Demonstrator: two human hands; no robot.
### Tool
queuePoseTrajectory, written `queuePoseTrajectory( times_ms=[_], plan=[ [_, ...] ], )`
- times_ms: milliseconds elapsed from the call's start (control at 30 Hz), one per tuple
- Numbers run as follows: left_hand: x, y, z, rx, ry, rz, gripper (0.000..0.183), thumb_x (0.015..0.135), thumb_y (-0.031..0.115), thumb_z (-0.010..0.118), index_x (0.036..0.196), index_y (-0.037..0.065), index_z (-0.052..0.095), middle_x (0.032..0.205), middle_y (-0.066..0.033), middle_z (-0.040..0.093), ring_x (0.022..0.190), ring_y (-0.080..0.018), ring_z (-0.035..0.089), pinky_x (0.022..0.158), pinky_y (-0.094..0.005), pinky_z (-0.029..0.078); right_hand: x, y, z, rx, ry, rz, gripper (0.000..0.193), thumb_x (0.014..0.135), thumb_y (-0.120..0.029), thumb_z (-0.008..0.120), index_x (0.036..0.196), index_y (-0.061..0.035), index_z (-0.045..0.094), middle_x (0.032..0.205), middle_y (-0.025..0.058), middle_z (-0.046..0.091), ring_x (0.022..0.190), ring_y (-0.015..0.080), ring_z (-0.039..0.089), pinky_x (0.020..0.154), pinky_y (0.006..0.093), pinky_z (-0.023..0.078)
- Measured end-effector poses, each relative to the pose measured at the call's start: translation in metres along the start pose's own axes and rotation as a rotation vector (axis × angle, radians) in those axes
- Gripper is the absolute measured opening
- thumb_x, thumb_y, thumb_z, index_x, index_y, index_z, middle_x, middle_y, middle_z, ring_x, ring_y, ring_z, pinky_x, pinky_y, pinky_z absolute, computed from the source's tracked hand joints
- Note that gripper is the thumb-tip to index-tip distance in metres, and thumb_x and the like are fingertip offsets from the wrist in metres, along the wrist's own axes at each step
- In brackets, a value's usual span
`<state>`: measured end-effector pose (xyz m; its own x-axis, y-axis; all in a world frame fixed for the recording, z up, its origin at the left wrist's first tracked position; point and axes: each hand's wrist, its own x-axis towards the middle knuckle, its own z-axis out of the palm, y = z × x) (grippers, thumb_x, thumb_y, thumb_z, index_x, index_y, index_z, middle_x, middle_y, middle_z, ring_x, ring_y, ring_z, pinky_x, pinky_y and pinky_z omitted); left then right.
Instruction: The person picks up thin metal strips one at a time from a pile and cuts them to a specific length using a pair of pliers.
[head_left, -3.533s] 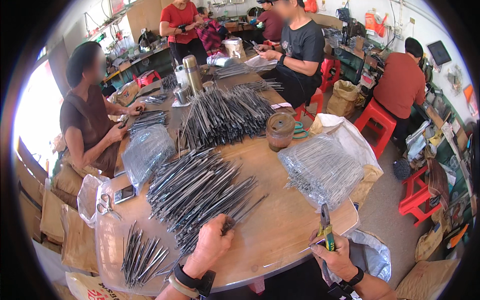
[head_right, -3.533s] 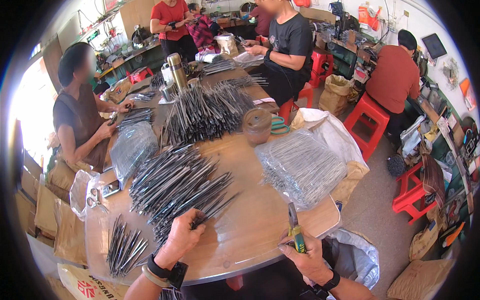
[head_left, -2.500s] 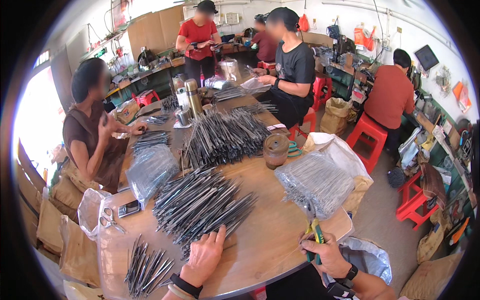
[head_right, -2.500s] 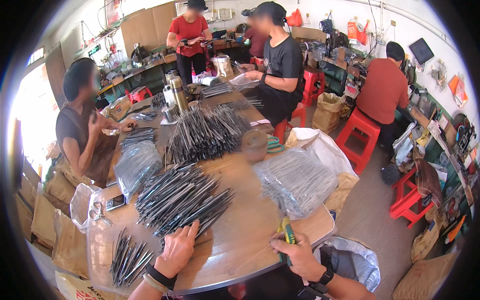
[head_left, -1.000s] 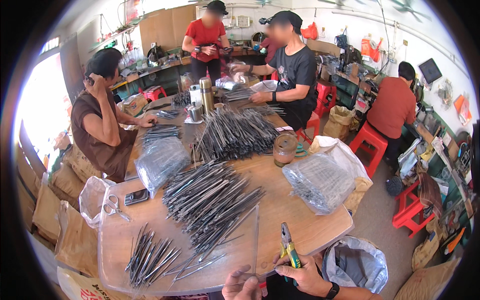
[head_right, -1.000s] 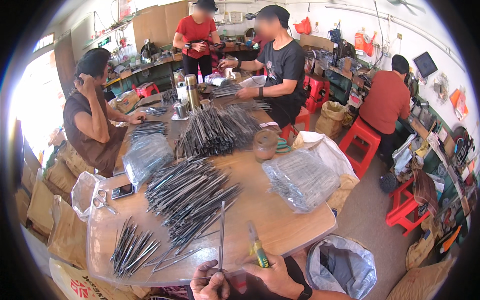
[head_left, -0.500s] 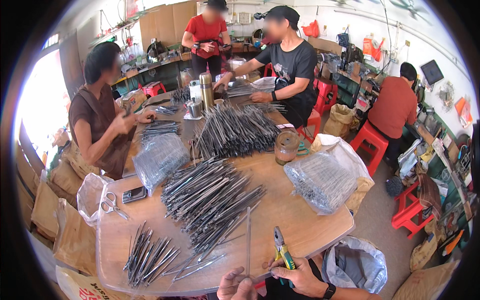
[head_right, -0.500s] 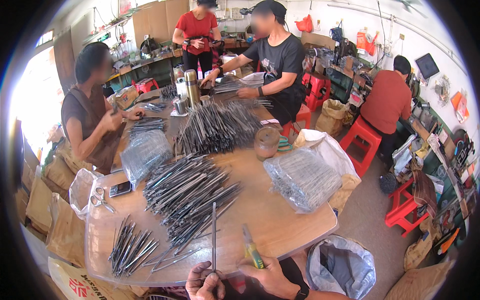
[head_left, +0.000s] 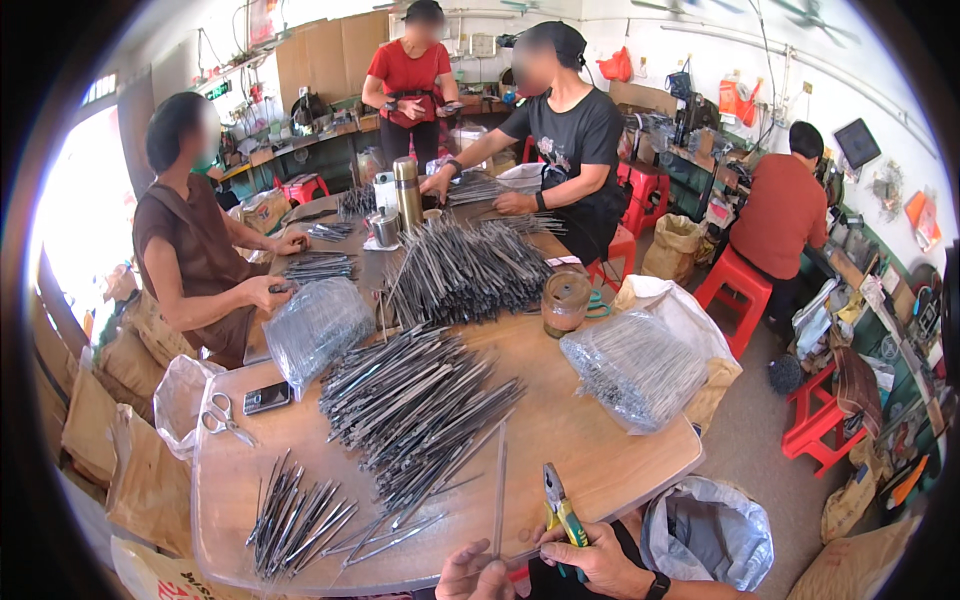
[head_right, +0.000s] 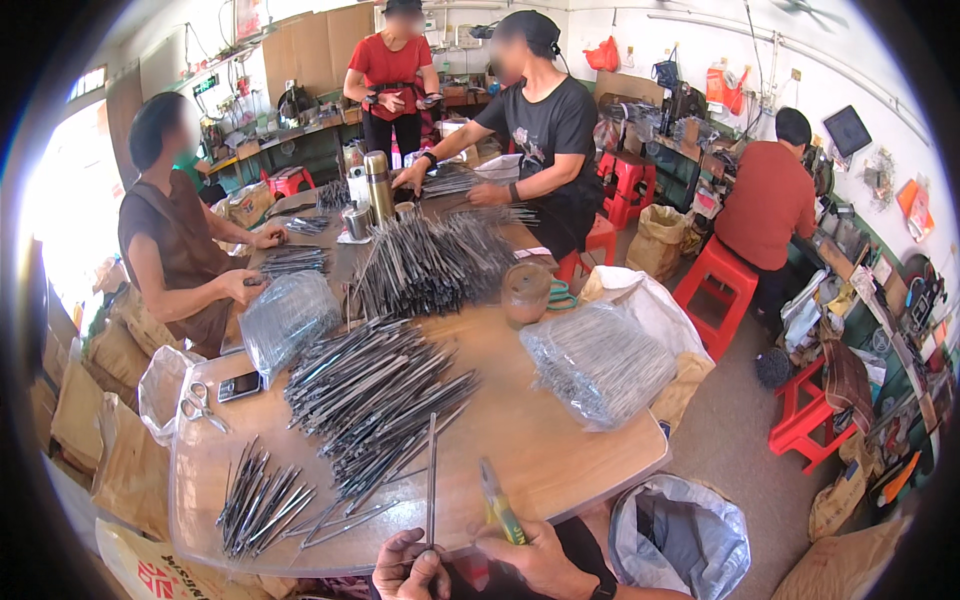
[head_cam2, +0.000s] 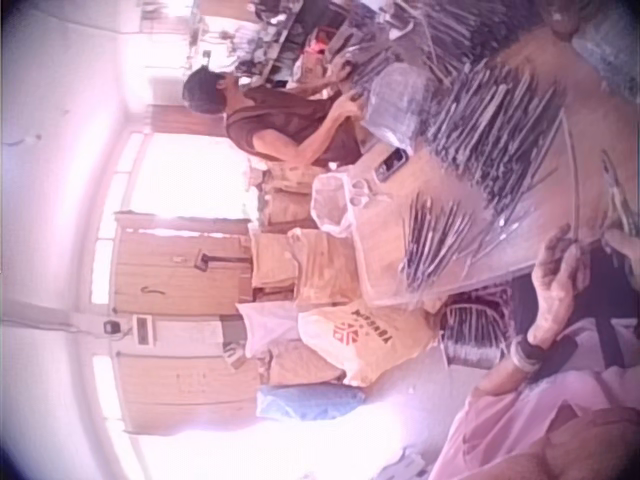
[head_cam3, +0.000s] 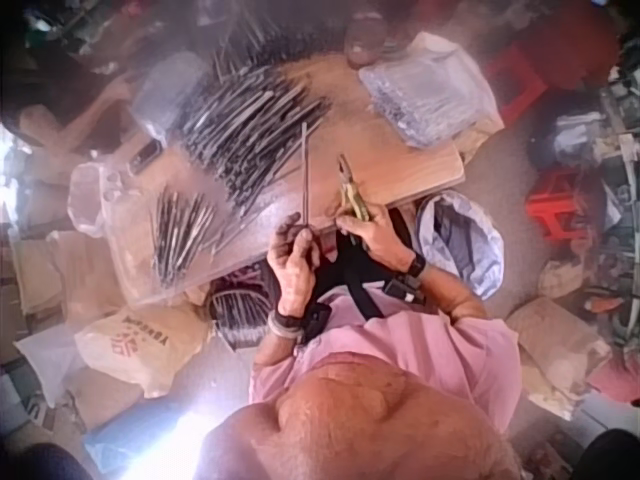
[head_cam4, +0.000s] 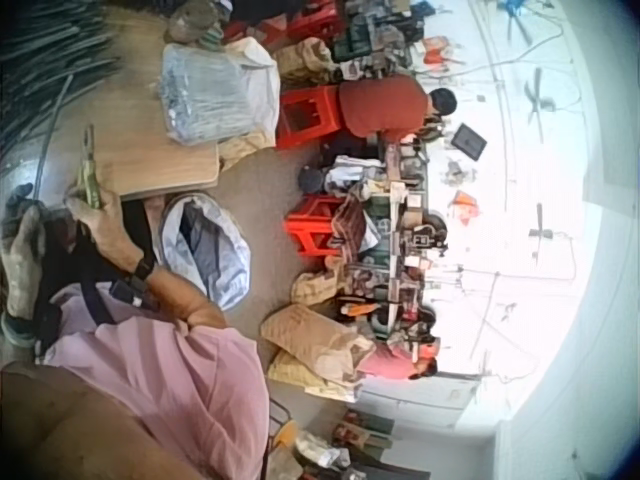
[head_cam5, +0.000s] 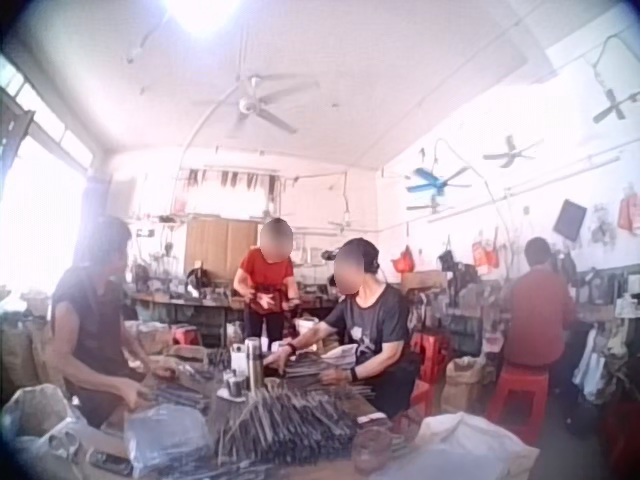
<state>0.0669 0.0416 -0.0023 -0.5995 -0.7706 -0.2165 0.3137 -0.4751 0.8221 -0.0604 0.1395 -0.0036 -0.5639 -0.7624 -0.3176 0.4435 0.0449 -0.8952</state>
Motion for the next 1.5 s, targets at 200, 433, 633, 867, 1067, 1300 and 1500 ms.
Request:
queuePoseTrajectory(
  times_ms=[200, 433, 633, 867, 1067, 1300, 1500],
  plan=[
    [-0.005, 0.006, -0.001, -0.007, -0.035, 0.006, 0.031, 0.093, -0.001, 0.056, 0.124, 0.0, 0.053, 0.083, -0.0042, 0.063, 0.049, -0.0049, 0.044, 0.045, -0.0178, 0.034, -0.007, -0.009, 0.012, 0.027, 0.029, -0.066, 0.01, 0.085, -0.01, 0.067, 0.092, -0.0018, 0.067, 0.079, 0.001, 0.062, 0.07, 0.0098, 0.056, 0.067, 0.0241, 0.044],
    [-0.014, 0.013, -0.004, -0.014, -0.043, -0.017, 0.032, 0.093, 0.0, 0.056, 0.125, 0.001, 0.054, 0.081, -0.0022, 0.062, 0.049, -0.0046, 0.043, 0.044, -0.0183, 0.033, -0.002, 0.024, -0.002, 0.224, 0.012, 0.025, 0.013, 0.086, -0.003, 0.068, 0.097, 0.0037, 0.069, 0.081, 0.0037, 0.062, 0.075, 0.0109, 0.057, 0.07, 0.025, 0.043],
    [-0.021, 0.019, -0.016, -0.026, -0.097, -0.031, 0.036, 0.093, 0.0, 0.055, 0.129, 0.003, 0.052, 0.078, -0.0027, 0.06, 0.047, -0.0063, 0.044, 0.042, -0.0193, 0.032, -0.015, 0.003, 0.017, 0.094, 0.041, -0.031, 0.011, 0.08, -0.006, 0.064, 0.091, -0.0033, 0.066, 0.085, 0.0044, 0.063, 0.077, 0.0149, 0.059, 0.072, 0.03, 0.045],
    [-0.024, 0.039, -0.028, -0.148, -0.093, -0.162, 0.049, 0.089, -0.006, 0.051, 0.136, 0.006, 0.044, 0.087, -0.0111, 0.062, 0.05, -0.0145, 0.051, 0.041, -0.0239, 0.04, -0.008, 0.01, 0.001, 0.335, -0.02, -0.01, 0.012, 0.086, -0.003, 0.068, 0.095, 0.0036, 0.064, 0.085, 0.0077, 0.06, 0.078, 0.0176, 0.056, 0.073, 0.0303, 0.046],
    [-0.023, 0.055, -0.046, -0.346, -0.123, -0.199, 0.047, 0.087, -0.005, 0.056, 0.131, 0.009, 0.049, 0.089, -0.0081, 0.062, 0.057, -0.0154, 0.053, 0.047, -0.0247, 0.043, -0.007, 0.014, -0.003, 0.395, -0.038, 0.02, 0.011, 0.086, -0.002, 0.067, 0.095, 0.0033, 0.064, 0.088, 0.0084, 0.059, 0.081, 0.0181, 0.055, 0.074, 0.0321, 0.046],
    [-0.025, 0.051, -0.051, -0.564, -0.151, -0.233, 0.029, 0.08, -0.001, 0.062, 0.108, 0.006, 0.058, 0.077, -0.0078, 0.059, 0.054, -0.016, 0.05, 0.045, -0.0248, 0.041, -0.002, 0.02, -0.015, 0.471, -0.104, 0.054, 0.012, 0.085, 0.002, 0.065, 0.097, 0.0032, 0.064, 0.104, 0.0151, 0.06, 0.09, 0.0239, 0.058, 0.074, 0.037, 0.046],
    [-0.016, 0.038, -0.054, -0.307, -0.175, -0.211, 0.01, 0.082, 0.001, 0.063, 0.092, 0.002, 0.062, 0.068, -0.0108, 0.06, 0.043, -0.017, 0.049, 0.037, -0.0255, 0.038, 0.001, 0.022, -0.023, 0.452, -0.088, 0.059, 0.011, 0.085, 0.002, 0.065, 0.096, 0.0035, 0.064, 0.105, 0.015, 0.06, 0.091, 0.0246, 0.057, 0.074, 0.0368, 0.046]
  ],
)
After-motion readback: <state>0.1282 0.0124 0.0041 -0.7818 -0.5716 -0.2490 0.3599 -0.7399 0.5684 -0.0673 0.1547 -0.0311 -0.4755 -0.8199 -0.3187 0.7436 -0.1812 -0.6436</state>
